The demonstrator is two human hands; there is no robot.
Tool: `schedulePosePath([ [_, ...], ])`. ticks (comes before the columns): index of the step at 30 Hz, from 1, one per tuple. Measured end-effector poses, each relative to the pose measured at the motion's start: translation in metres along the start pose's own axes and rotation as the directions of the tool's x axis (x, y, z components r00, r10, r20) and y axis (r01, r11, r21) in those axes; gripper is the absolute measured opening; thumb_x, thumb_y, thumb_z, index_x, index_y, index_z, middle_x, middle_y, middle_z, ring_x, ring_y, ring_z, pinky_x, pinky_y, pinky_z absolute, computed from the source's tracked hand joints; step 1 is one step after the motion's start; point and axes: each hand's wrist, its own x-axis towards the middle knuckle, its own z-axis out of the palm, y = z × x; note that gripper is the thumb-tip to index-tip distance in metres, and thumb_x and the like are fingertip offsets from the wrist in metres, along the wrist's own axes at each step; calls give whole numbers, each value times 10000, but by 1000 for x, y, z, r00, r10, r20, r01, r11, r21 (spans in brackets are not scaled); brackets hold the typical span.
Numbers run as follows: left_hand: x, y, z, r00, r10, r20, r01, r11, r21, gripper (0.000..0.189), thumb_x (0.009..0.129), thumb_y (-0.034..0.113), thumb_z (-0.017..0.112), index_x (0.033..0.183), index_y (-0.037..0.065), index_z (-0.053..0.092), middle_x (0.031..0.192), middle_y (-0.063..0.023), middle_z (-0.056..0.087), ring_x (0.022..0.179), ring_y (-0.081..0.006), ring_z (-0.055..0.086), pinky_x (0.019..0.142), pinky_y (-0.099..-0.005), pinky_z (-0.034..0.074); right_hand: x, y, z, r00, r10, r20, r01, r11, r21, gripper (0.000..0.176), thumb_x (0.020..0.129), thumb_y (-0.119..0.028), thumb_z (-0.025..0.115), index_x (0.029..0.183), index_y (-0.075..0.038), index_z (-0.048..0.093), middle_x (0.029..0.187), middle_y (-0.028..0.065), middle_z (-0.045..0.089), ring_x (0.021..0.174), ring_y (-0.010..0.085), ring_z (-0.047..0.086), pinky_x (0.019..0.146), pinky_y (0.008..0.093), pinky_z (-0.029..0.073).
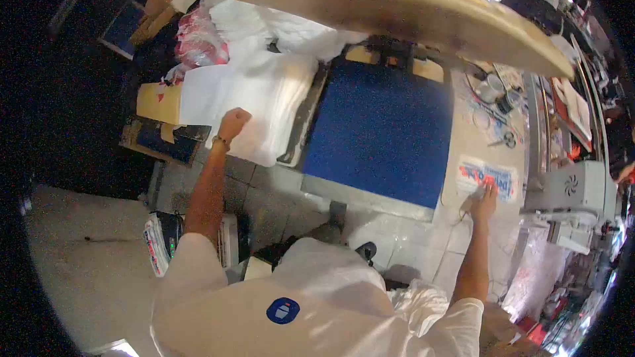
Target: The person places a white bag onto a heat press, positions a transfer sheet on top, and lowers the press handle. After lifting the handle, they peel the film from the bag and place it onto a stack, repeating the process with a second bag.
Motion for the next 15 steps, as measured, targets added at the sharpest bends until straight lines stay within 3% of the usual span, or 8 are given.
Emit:
schedulePosePath([
  [1, 18, -31, -1, 977, 58, -206, -26, 988, 154, 350, 891, 369, 633, 931, 27, 697, 922, -170, 705, 876, -342, 668, 780, -427, 538, 0, 6, 8, 1000, -15, -4, 15, 1000, 0, 732, 755, -39, 644, 1447, -70, 408, 1467, 229, 414, 1372, 396, 377, 1125, 422, 349],
  [3, 48, -95, -8, 925, -181, -334, 299, 889, 346, 478, 836, 358, 655, 1143, -8, 646, 1161, -238, 642, 1007, -403, 620, 900, -476, 506, -2, 14, 18, 990, 92, 110, -93, 996, 4, 610, 774, -36, 595, 1377, -36, 495, 1424, 226, 472, 1324, 390, 442, 1112, 428, 361],
  [4, 45, -84, -19, 902, -331, -276, 409, 860, 307, 681, 819, 440, 679, 1288, -36, 548, 1333, -285, 531, 1155, -421, 564, 991, -460, 471, -1, 16, 17, 991, 82, 103, -83, 997, 2, 610, 774, -36, 595, 1377, -36, 495, 1424, 226, 472, 1324, 390, 442, 1112, 428, 361],
  [8, 61, -127, -21, 852, -490, -182, 521, 828, 207, 977, 709, 589, 767, 1339, -98, 474, 1348, -296, 525, 1246, -396, 533, 1055, -439, 430, 6, 10, 7, 973, 131, 190, -106, 985, -138, 552, 806, -50, 627, 1349, -77, 529, 1372, 182, 530, 1240, 368, 523, 1032, 423, 441],
  [10, 82, -171, -28, 865, -484, -135, 499, 859, 113, 983, 681, 564, 803, 1334, -97, 479, 1331, -290, 542, 1214, -382, 559, 1026, -429, 452, 6, 3, 0, 971, 151, 185, -122, 980, -156, 499, 821, -60, 622, 1316, -82, 560, 1326, 177, 569, 1187, 364, 568, 994, 423, 471],
  [11, 88, -187, -27, 877, -472, -91, 475, 880, 17, 992, 652, 538, 839, 1328, -95, 484, 1314, -283, 559, 1181, -368, 585, 997, -420, 474, 6, 3, -4, 992, 43, 121, -29, 993, -114, 457, 834, -72, 613, 1289, -85, 572, 1276, 181, 595, 1141, 367, 591, 943, 429, 491],
  [13, 73, -145, -48, 863, -495, -106, 488, 869, -84, 974, 628, 509, 867, 1309, -87, 507, 1276, -265, 590, 1139, -349, 609, 958, -409, 491, 2, 7, -8, 997, -62, 52, 66, 995, -79, 415, 847, -84, 604, 1262, -88, 585, 1226, 185, 622, 1095, 371, 613, 893, 436, 512],
  [15, 77, -133, -60, 851, -510, -126, 484, 854, -188, 957, 603, 480, 895, 1289, -79, 530, 1238, -247, 622, 1097, -330, 634, 919, -398, 508, 2, 14, -12, 980, 70, 185, -44, 990, -137, 327, 884, -102, 577, 1209, -78, 606, 1158, 182, 646, 1032, 377, 631, 831, 447, 517],
])
